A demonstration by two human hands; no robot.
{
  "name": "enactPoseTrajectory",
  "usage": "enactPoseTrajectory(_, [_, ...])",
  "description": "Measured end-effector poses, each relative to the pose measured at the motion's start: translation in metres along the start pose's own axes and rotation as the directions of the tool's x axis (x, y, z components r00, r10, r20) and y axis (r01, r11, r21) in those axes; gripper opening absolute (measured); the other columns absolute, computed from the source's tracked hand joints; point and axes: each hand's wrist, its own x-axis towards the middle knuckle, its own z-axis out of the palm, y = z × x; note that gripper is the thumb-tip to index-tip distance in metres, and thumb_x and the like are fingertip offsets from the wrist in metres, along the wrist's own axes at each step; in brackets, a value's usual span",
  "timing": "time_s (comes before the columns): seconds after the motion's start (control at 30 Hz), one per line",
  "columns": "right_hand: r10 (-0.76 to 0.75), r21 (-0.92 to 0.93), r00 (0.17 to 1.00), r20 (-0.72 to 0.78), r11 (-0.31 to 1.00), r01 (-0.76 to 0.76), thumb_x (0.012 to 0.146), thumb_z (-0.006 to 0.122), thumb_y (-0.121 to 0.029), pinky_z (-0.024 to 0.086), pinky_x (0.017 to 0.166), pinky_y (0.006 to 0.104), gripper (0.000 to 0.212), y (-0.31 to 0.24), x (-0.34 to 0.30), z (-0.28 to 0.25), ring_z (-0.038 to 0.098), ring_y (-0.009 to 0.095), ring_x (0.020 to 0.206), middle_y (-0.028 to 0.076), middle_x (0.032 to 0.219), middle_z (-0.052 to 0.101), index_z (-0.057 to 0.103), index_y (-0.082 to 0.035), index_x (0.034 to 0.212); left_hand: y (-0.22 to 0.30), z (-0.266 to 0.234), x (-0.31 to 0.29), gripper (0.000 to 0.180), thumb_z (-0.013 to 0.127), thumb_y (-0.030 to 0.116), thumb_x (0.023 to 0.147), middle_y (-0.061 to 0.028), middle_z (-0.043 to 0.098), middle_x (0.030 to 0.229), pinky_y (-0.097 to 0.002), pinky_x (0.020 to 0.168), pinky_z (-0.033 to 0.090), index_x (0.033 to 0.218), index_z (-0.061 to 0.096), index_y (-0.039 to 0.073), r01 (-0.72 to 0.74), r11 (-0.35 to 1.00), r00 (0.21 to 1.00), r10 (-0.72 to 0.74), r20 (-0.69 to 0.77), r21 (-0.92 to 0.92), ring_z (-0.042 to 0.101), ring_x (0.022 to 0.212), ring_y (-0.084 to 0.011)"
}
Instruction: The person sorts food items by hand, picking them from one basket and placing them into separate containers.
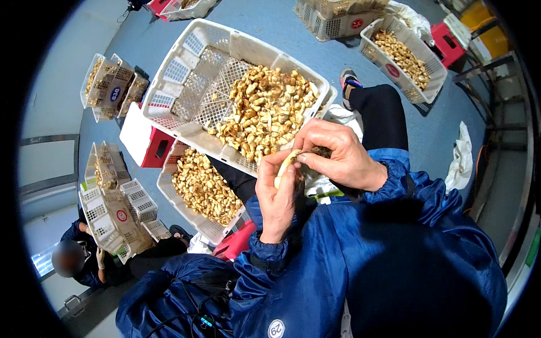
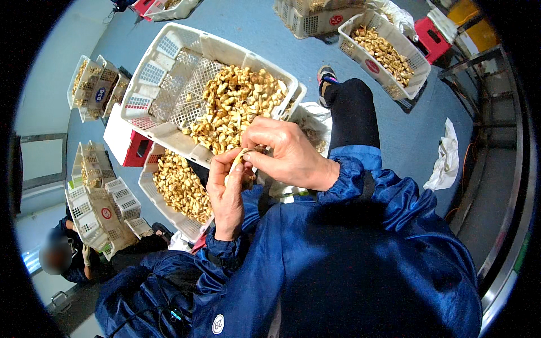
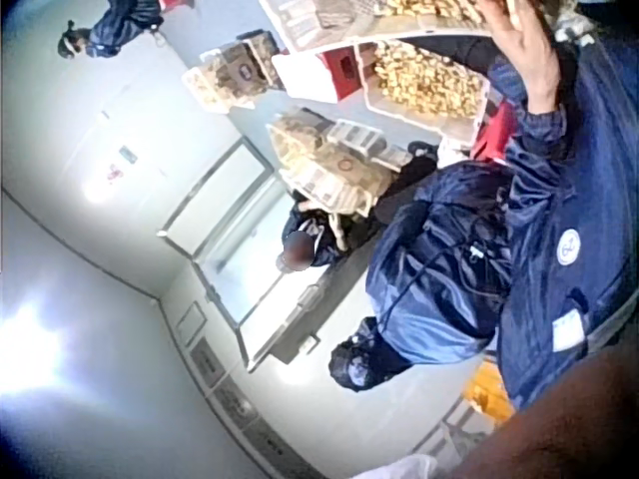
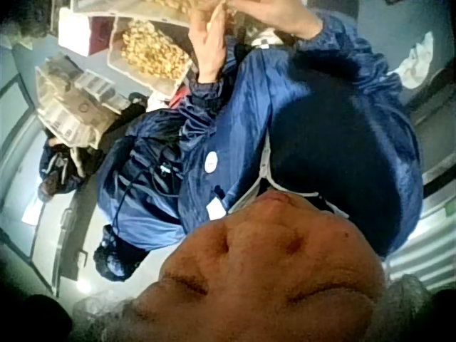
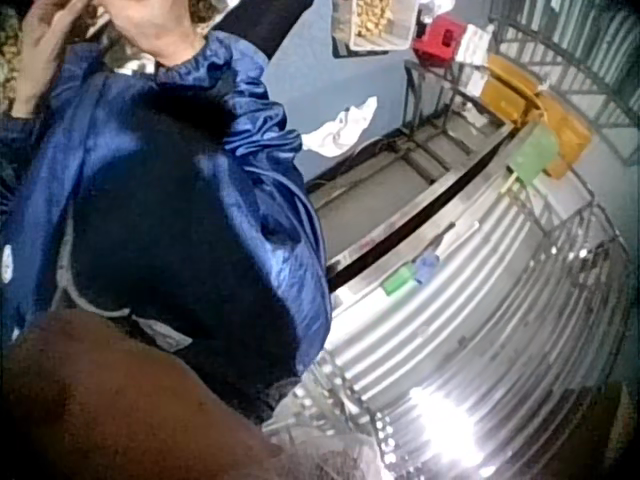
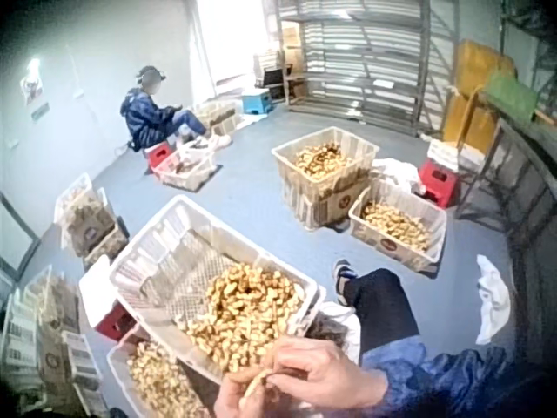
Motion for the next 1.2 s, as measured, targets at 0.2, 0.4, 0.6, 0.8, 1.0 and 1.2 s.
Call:
enactPoseTrajectory(0.2, [0.284,0.231,0.959,0.015,0.932,-0.280,0.080,0.064,-0.001,0.044,0.068,0.0263,0.011,-0.002,-0.013,-0.004,0.055,0.013,0.079,0.007,0.089,0.060,0.055,0.000,0.075,-0.008,0.004,-0.007,0.016,0.054,0.005,0.093,-0.0035,0.060,0.094,-0.0215,0.074,0.045,0.107,0.055,-0.002,-0.085,0.985,0.992,0.098,-0.081,0.152,0.054,0.084,-0.0072])
enactPoseTrajectory(0.4, [0.218,0.176,0.975,-0.035,0.962,-0.209,0.082,0.063,-0.002,0.045,0.068,0.0241,0.012,0.003,-0.012,-0.002,0.055,0.010,0.078,0.006,0.086,0.062,0.054,-0.001,0.075,-0.008,0.012,-0.003,0.016,0.055,-0.001,0.086,-0.0096,0.058,0.088,-0.0267,0.073,0.047,0.102,0.057,-0.002,-0.337,0.716,0.905,0.426,0.000,0.612,0.058,0.081,-0.0153])
enactPoseTrajectory(0.6, [0.303,0.513,0.948,0.099,0.801,-0.309,0.085,0.062,-0.003,0.044,0.072,0.0214,0.009,0.013,-0.015,-0.010,0.055,0.007,0.080,0.007,0.092,0.064,0.056,-0.002,0.077,-0.018,0.012,0.007,0.021,0.055,-0.006,0.084,-0.0112,0.058,0.090,-0.0265,0.074,0.048,0.104,0.057,-0.002,-0.523,0.585,0.809,0.570,0.144,0.620,0.059,0.081,-0.0175])
enactPoseTrajectory(0.8, [0.339,0.457,0.939,0.057,0.827,-0.327,0.084,0.063,-0.003,0.043,0.069,0.0228,0.015,0.005,-0.013,-0.015,0.054,0.007,0.079,0.007,0.092,0.064,0.052,-0.003,0.073,-0.017,0.010,0.000,0.033,0.061,0.015,0.090,-0.0077,0.059,0.091,-0.0246,0.067,0.047,0.118,0.051,0.001,-0.147,0.981,0.989,0.147,0.005,0.129,0.057,0.078,-0.0125])
enactPoseTrajectory(1.0, [0.038,0.053,0.997,0.063,0.998,-0.042,0.083,0.062,-0.002,0.045,0.071,0.0259,0.014,-0.010,-0.010,-0.023,0.056,0.009,0.080,0.008,0.090,0.066,0.052,-0.001,0.074,-0.013,-0.015,0.005,0.051,0.043,0.049,0.096,-0.0054,0.060,0.079,-0.0216,0.054,0.040,0.102,0.059,0.001,0.435,0.856,0.858,-0.302,0.415,-0.278,0.053,0.063,-0.0100])
enactPoseTrajectory(1.2, [0.339,0.544,0.933,0.122,0.763,-0.348,0.087,0.060,-0.002,0.050,0.070,0.0243,0.007,-0.009,-0.012,-0.022,0.062,0.010,0.079,0.013,0.096,0.068,0.056,0.000,0.081,0.002,-0.009,0.004,0.028,0.058,0.028,0.092,-0.0035,0.062,0.082,-0.0225,0.065,0.044,0.092,0.062,0.000,0.359,0.894,0.880,-0.228,0.417,-0.267,0.055,0.070,-0.0099])
